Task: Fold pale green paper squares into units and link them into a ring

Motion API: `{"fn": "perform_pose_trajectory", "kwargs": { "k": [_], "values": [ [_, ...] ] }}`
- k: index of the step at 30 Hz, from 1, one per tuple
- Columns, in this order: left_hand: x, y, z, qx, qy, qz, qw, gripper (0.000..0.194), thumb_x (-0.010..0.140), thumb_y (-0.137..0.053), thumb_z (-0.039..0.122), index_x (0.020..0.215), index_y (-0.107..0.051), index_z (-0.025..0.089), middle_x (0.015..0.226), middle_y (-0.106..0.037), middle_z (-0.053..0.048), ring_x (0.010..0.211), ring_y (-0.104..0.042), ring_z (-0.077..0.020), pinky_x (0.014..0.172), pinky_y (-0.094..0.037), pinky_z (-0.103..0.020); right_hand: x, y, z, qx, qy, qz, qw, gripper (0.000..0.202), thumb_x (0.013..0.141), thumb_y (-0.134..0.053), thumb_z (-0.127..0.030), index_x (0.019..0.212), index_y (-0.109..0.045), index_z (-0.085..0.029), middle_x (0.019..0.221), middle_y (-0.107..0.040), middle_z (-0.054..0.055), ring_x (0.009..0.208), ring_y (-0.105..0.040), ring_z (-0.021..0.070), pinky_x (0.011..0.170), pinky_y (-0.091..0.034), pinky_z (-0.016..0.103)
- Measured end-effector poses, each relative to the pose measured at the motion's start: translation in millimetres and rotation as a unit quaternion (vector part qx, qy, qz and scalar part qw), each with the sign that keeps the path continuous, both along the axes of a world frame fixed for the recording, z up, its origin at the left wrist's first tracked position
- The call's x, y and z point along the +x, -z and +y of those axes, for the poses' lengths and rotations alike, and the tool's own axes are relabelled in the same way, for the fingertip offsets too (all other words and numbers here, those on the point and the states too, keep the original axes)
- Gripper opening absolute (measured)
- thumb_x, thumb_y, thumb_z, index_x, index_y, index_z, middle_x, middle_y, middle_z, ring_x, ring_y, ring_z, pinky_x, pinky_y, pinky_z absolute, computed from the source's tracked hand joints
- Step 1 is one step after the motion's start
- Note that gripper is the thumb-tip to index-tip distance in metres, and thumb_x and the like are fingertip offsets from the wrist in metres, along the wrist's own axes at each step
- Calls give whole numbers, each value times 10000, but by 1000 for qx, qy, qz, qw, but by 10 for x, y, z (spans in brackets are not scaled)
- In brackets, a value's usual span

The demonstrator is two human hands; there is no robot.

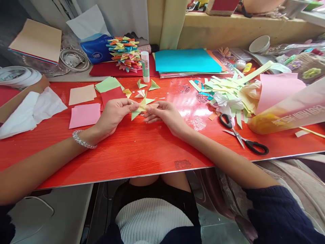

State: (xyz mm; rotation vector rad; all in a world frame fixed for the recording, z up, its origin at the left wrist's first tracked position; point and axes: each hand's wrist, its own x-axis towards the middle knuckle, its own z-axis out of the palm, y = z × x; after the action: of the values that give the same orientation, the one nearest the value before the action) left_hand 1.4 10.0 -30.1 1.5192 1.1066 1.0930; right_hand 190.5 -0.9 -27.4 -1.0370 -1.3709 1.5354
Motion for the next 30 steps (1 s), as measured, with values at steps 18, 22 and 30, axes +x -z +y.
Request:
{"fn": "perform_pose_trajectory", "kwargs": {
  "k": [18, 22, 30],
  "values": [
    [-18, -24, -6, -26, 50, 37, 998, 302, 757, -692, 462, 720, -653, 165, 717, -707, -38, 592, -569, -123, 572, -388, -268, 204, -230, 216, 2, -91, -113, 989, 280, 734, -760, -391, 832, -693, -137, 692, -681, 53, 547, -624, 121, 542, -524, 268],
    [-10, -41, 9, -46, 35, -8, 998, 261, 738, -726, 401, 682, -634, 163, 689, -706, -34, 651, -618, -139, 633, -433, -267, 330, -274, 631, 86, 46, -157, 983, 189, 820, -672, -321, 787, -694, -136, 723, -647, 68, 565, -570, 114, 543, -484, 293],
    [-5, -60, 15, -53, 49, -70, 995, 332, 867, -560, 458, 826, -690, 156, 810, -738, -59, 751, -660, -152, 716, -488, -263, 33, -167, 1197, 298, 27, -450, 842, 197, 836, -615, -247, 949, -744, -147, 950, -674, 114, 858, -599, 217, 799, -472, 379]
  ]
}}
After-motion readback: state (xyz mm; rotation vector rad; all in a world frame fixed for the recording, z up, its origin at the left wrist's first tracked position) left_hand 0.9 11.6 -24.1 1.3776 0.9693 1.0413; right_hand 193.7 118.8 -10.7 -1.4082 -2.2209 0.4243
